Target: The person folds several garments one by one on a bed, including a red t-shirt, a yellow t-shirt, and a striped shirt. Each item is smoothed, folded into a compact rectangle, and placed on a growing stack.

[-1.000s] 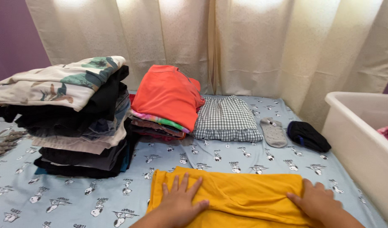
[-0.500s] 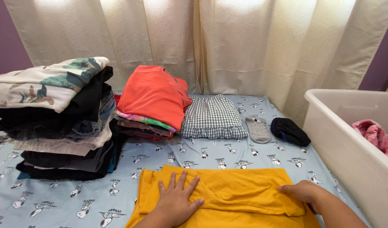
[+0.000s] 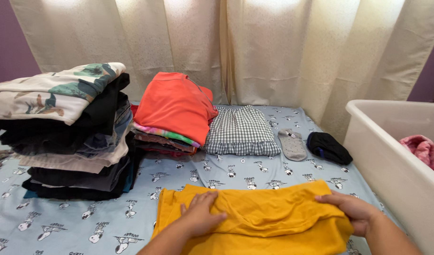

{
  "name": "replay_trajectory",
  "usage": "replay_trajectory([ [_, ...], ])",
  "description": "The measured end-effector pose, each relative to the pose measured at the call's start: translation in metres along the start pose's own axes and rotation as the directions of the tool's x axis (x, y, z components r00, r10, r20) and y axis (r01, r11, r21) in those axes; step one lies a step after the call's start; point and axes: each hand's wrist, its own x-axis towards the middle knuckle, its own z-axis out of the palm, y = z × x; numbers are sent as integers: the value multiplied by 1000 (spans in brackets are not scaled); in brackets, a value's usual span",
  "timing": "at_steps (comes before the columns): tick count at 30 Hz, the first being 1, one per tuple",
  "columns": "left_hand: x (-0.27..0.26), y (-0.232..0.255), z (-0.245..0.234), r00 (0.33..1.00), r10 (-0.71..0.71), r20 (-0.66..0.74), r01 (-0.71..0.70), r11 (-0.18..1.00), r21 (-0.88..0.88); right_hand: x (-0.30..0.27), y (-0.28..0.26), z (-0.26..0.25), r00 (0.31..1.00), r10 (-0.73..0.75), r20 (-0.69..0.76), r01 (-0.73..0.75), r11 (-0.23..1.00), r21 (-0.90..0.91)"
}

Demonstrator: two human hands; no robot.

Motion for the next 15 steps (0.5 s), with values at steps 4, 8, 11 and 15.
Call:
replay_trajectory([
  [4, 20, -24, -12, 992, 115, -43, -121, 849, -514, -22, -12, 39, 979, -130, 156, 132, 991, -1],
  [8, 5, -13, -46, 988, -44, 149, 140, 663, -735, -37, -15, 96, 934, -216, 285, 237, 971, -41],
  [11, -20, 3, -67, 968, 58, 244, 189, 471, -862, -42, -6, 144, 890, -272, 366, 311, 949, -52],
  [15, -44, 15, -63, 903, 252, 347, 301, 204, -931, -53, 24, 194, 782, -289, 553, 356, 934, -15],
])
